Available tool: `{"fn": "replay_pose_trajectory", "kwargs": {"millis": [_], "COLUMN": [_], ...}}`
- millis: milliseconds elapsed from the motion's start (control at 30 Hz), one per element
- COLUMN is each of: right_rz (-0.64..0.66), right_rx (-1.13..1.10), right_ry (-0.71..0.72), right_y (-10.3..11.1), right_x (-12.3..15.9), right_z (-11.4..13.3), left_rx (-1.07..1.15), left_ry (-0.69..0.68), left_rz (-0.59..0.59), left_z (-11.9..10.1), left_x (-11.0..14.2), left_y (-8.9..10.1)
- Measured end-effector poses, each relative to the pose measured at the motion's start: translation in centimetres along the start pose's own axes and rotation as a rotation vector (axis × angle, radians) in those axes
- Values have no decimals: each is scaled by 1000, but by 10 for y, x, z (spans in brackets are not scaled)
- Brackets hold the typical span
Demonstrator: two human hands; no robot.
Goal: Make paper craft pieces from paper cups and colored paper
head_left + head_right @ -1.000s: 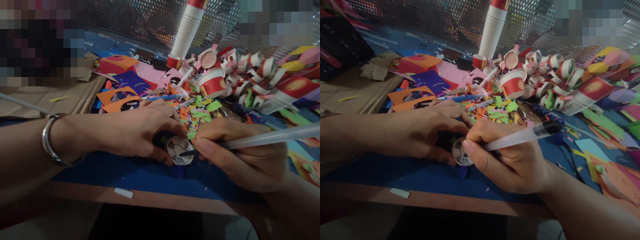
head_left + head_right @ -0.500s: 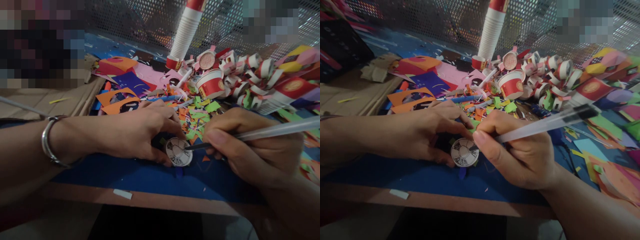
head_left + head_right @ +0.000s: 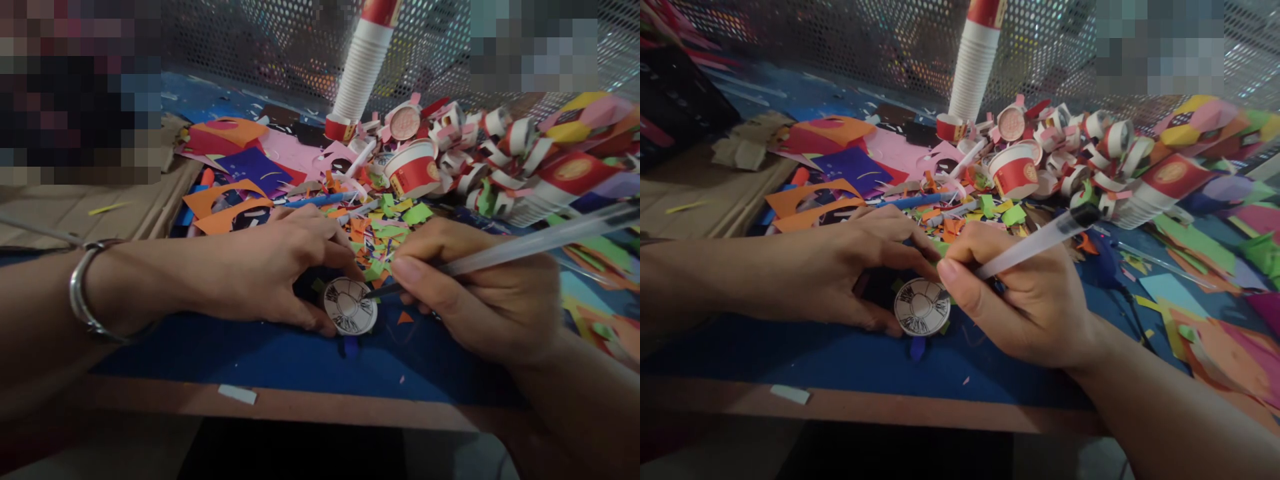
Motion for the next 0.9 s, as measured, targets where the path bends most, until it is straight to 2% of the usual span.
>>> {"fn": "replay_pose_trajectory", "kwargs": {"millis": [100, 900], "right_rz": [19, 29], "right_rx": [-4, 44], "right_ry": [0, -19], "right_y": [-1, -2], "right_x": [0, 1], "right_z": [1, 4], "left_rx": [-9, -3], "left_ry": [29, 53], "left_rz": [95, 104], "left_z": [1, -1], "left_x": [0, -1], "left_y": [-3, -1]}}
Point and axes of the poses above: each hand's wrist, its own x-axis away from the middle knuckle, its own y-axis out of the back of the hand, z = x × y, the point moved 4 cm from there along -x, towards the middle knuckle, and after that the axes turned 10 degrees about x, right-handed, at the moved point
